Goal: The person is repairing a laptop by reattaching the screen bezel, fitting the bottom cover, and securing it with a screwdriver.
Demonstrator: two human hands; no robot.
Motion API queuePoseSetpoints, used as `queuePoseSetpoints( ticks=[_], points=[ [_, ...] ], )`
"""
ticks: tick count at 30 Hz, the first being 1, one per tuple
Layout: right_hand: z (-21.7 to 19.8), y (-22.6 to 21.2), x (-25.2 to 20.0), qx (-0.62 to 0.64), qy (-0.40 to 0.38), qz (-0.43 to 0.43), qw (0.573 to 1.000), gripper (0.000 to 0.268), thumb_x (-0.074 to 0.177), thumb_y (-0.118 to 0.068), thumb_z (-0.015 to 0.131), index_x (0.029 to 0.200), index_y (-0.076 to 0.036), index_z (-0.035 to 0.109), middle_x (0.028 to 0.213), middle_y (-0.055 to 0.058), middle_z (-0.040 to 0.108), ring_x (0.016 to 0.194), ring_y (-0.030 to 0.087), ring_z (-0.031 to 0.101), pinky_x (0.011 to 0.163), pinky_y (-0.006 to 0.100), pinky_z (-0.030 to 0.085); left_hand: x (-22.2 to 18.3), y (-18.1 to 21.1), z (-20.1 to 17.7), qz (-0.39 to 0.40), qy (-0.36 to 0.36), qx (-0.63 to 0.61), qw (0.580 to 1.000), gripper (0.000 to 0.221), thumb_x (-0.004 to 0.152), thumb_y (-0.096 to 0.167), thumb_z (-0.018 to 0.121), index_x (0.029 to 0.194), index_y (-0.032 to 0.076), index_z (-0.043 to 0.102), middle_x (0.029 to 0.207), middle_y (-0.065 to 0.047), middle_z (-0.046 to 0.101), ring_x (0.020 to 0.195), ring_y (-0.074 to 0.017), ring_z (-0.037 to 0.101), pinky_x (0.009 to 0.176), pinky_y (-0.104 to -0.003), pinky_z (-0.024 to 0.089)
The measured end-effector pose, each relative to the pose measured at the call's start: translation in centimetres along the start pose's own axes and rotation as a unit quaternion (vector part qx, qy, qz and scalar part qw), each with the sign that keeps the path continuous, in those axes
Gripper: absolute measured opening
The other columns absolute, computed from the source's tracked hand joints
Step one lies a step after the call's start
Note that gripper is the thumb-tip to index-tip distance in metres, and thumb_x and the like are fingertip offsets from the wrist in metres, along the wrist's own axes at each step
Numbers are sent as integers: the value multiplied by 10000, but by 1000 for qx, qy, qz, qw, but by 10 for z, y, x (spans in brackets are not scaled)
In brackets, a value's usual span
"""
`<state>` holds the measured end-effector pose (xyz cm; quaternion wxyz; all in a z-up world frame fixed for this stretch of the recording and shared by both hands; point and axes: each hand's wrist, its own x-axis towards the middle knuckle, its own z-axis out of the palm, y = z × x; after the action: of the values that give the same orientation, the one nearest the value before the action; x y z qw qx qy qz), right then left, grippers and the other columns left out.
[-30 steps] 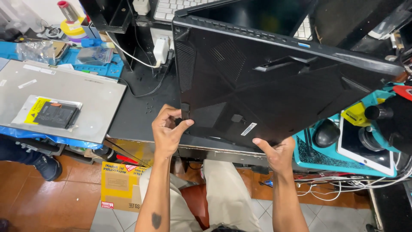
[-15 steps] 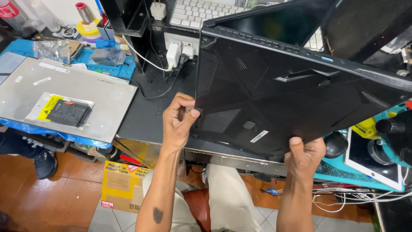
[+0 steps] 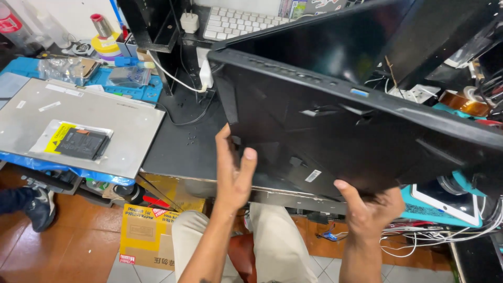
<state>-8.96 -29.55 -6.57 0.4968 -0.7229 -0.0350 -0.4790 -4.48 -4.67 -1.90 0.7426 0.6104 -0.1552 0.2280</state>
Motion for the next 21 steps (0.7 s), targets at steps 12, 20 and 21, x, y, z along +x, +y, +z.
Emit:
queuePoseSetpoints(
  ticks=[12, 20, 21],
  points=[
    [-56, -62, 24, -228, -28, -150, 962, 810, 678, -165, 1007, 707, -16, 212, 750, 37, 137, 746, 229, 145, 633, 367, 131, -14, -7, 30, -34, 27, -83, 996, 732, 902, 433, 705, 1405, 11, 381, 1345, -138, 562, 1239, -222, 561, 1101, -362, 461],
    [-30, -67, 1, -108, -7, -212, 971, 512, 947, -321, 629, 1265, 79, 590, 1298, 297, 551, 1154, 370, 560, 1021, 480, 518, -8, -53, -17, 74, 88, -77, 990, 761, 642, 585, 857, 1081, 39, 561, 953, -52, 631, 903, -172, 565, 772, -349, 502],
    [-18, -81, 10, -44, -26, -224, 973, 426, 1134, -414, 343, 1211, -87, 604, 1414, 272, 432, 1299, 413, 532, 1157, 472, 483, -8, -47, -26, 84, 43, -103, 990, 728, 681, 536, 826, 1103, 18, 537, 977, -97, 619, 938, -233, 553, 803, -394, 483]
  ],
)
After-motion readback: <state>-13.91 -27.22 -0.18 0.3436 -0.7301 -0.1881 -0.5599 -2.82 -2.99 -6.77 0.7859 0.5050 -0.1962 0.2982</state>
